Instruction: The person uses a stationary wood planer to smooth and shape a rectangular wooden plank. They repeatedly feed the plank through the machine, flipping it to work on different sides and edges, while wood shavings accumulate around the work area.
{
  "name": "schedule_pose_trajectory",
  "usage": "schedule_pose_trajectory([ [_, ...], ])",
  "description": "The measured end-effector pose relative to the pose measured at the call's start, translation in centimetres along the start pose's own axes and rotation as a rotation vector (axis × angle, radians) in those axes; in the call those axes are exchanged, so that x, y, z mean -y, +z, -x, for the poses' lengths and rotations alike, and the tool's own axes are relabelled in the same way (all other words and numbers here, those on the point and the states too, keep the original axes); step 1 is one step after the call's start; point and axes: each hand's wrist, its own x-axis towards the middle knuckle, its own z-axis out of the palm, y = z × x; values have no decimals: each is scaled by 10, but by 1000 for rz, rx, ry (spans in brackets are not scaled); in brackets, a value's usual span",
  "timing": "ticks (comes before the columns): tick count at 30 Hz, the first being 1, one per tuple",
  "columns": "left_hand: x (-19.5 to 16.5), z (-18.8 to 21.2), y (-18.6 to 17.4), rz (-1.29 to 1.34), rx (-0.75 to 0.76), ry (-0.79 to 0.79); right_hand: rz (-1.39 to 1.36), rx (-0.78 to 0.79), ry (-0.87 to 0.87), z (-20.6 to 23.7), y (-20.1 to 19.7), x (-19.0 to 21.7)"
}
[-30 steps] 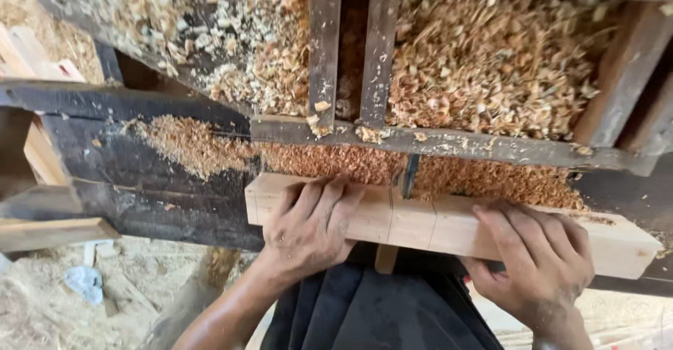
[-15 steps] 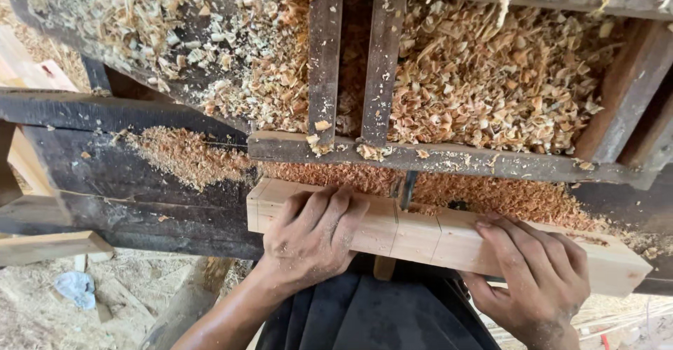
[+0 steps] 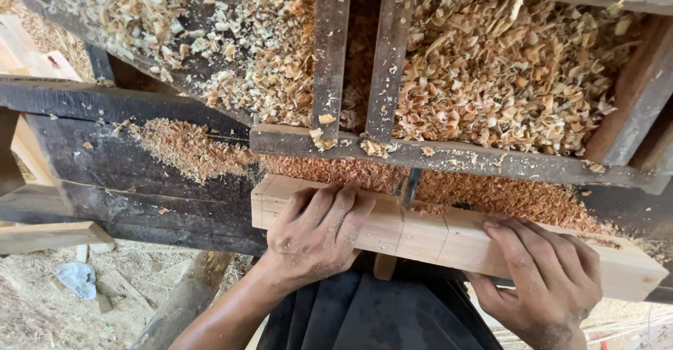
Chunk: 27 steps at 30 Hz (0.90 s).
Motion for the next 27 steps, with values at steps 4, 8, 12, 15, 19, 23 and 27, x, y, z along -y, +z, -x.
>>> schedule_pose_trajectory([
  [4,0,-2,1,-11,-6,4,3,-15,-13,-3,1,-3],
  [8,2,-5,1,-26,-8,1,40,3,-30,-6,1,-5],
  [12,4,-7,0,-34,-8,12,4,-29,-46,-10,0,-6],
  [15,4,-9,0,-5,4,3,-6,-32,-49,-13,-1,-8],
  [19,4,-12,0,-17,1,-9,-6,-6,-32,-18,-2,-10],
  [23,4,-16,2,-26,-44,-24,5,-24,-50,-26,-3,-11],
  [27,1,-18,2,-25,-44,-54,10,-39,-113,-36,-7,-21],
])
